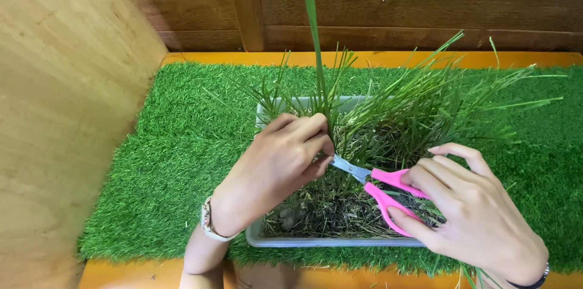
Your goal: The person is trimming blades of grass in a container using scissors.
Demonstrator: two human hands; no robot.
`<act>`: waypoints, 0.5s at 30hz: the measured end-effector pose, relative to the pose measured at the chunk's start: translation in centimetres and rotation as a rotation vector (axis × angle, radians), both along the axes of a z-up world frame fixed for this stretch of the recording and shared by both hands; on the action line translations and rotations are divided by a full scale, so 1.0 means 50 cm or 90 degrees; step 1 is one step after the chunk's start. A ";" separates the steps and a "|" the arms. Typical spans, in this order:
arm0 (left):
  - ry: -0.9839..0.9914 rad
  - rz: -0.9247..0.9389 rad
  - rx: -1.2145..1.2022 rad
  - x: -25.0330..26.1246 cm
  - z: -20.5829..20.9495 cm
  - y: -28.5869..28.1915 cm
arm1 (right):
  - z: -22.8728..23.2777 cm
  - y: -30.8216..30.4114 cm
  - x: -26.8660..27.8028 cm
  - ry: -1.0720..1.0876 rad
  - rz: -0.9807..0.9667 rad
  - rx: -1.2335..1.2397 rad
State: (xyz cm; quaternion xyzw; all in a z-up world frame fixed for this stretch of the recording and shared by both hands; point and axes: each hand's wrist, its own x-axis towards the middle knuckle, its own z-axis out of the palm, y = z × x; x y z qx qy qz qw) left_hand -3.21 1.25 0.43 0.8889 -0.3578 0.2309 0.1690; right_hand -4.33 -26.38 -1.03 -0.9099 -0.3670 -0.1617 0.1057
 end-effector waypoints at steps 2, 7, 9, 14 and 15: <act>-0.007 0.000 -0.003 0.001 -0.002 -0.001 | -0.001 -0.003 0.001 0.003 0.002 -0.005; -0.002 0.001 0.024 0.000 -0.003 -0.002 | 0.007 -0.003 -0.004 -0.017 0.022 -0.006; -0.003 0.002 0.027 -0.002 -0.001 -0.003 | 0.003 -0.008 -0.004 -0.029 0.036 -0.019; 0.033 -0.016 0.023 -0.003 0.001 0.004 | -0.003 -0.022 -0.007 -0.009 -0.006 -0.042; 0.012 -0.018 0.007 -0.004 0.005 0.009 | 0.006 -0.020 -0.009 -0.018 -0.027 -0.022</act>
